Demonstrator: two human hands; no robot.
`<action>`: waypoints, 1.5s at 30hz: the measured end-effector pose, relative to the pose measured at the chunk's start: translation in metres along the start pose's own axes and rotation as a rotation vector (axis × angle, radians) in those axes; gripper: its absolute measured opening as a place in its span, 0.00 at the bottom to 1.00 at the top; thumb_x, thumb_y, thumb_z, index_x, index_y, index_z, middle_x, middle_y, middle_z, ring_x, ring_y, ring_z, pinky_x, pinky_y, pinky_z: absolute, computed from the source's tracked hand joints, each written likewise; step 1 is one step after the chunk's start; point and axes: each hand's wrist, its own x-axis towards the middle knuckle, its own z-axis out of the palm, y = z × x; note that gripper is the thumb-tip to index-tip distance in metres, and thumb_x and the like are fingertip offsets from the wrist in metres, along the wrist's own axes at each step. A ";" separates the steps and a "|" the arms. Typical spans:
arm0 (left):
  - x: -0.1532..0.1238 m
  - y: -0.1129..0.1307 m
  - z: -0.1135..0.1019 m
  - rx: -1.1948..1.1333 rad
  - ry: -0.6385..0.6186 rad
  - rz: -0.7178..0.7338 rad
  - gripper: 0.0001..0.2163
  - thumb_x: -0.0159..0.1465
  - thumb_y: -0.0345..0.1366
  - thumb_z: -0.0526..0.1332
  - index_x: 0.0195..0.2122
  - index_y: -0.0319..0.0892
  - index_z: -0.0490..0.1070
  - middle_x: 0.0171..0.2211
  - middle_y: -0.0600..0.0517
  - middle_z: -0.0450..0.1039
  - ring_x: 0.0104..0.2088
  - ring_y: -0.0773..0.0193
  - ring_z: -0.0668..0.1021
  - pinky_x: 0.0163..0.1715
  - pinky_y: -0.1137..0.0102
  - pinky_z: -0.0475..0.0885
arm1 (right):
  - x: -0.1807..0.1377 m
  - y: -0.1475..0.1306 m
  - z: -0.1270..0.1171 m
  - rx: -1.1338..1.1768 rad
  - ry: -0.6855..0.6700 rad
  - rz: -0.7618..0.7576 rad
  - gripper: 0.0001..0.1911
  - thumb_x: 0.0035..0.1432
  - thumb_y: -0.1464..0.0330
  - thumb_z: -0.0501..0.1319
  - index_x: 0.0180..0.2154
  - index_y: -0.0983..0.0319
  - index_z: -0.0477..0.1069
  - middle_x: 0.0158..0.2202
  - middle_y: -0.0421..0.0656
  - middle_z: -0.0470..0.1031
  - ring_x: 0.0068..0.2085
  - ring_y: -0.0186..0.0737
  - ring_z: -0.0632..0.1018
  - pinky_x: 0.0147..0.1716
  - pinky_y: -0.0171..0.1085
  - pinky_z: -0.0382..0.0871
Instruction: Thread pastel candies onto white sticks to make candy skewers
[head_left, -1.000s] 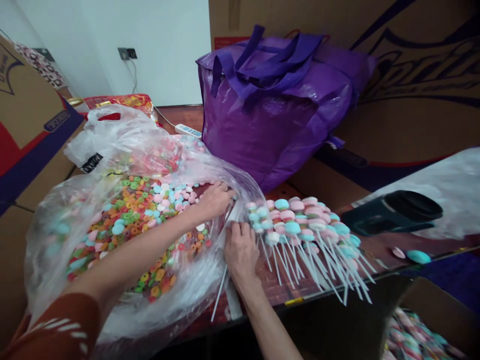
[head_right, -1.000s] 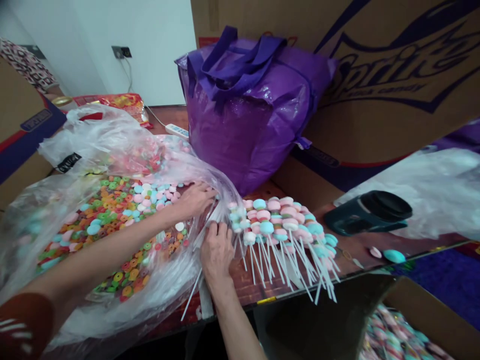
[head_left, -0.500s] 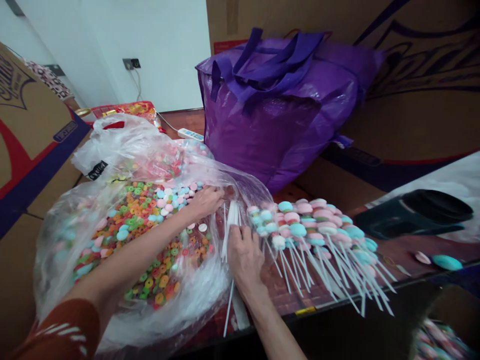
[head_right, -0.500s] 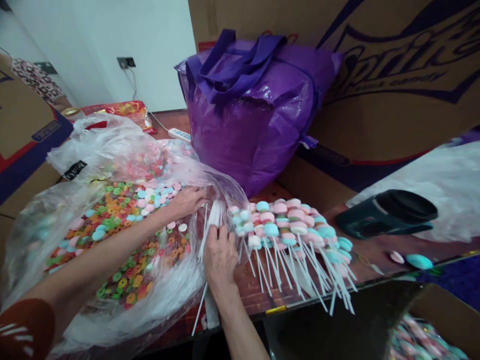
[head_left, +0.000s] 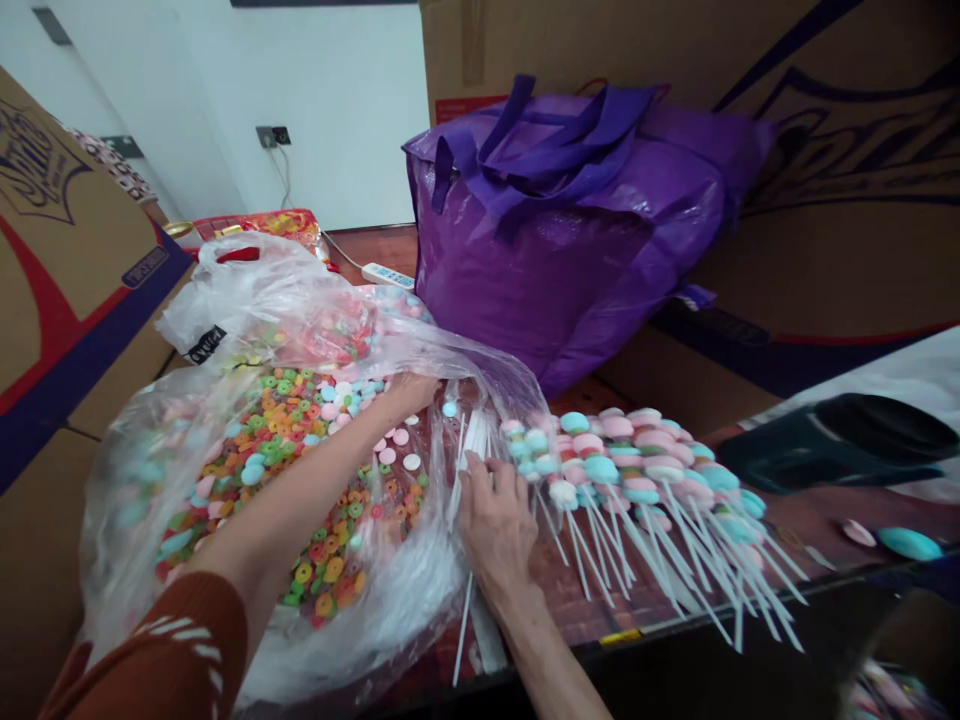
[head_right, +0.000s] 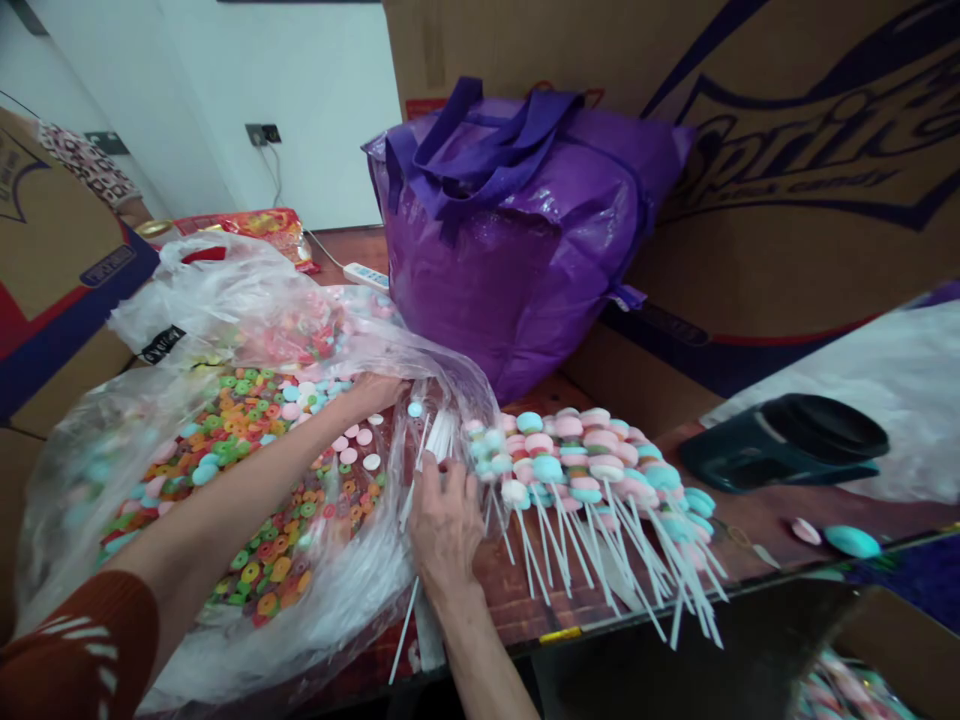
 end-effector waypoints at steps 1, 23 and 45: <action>0.004 0.001 0.003 0.003 0.003 -0.003 0.16 0.69 0.33 0.51 0.51 0.38 0.75 0.45 0.40 0.80 0.45 0.56 0.80 0.48 0.65 0.73 | 0.000 0.000 -0.001 0.020 -0.008 -0.029 0.14 0.68 0.67 0.56 0.52 0.58 0.75 0.44 0.48 0.74 0.41 0.45 0.70 0.37 0.38 0.61; -0.036 0.037 -0.004 -0.184 0.029 -0.013 0.09 0.64 0.33 0.58 0.38 0.39 0.78 0.37 0.43 0.77 0.43 0.56 0.78 0.46 0.65 0.71 | 0.001 -0.005 0.006 -0.040 -0.143 0.127 0.11 0.64 0.75 0.56 0.45 0.65 0.73 0.36 0.49 0.74 0.33 0.43 0.76 0.25 0.37 0.55; -0.036 -0.013 -0.001 -0.131 0.010 0.091 0.11 0.60 0.29 0.57 0.41 0.36 0.76 0.41 0.40 0.78 0.45 0.52 0.78 0.48 0.62 0.70 | 0.010 -0.010 -0.005 -0.063 -0.342 0.210 0.11 0.68 0.72 0.54 0.48 0.65 0.71 0.41 0.50 0.77 0.35 0.43 0.78 0.25 0.37 0.53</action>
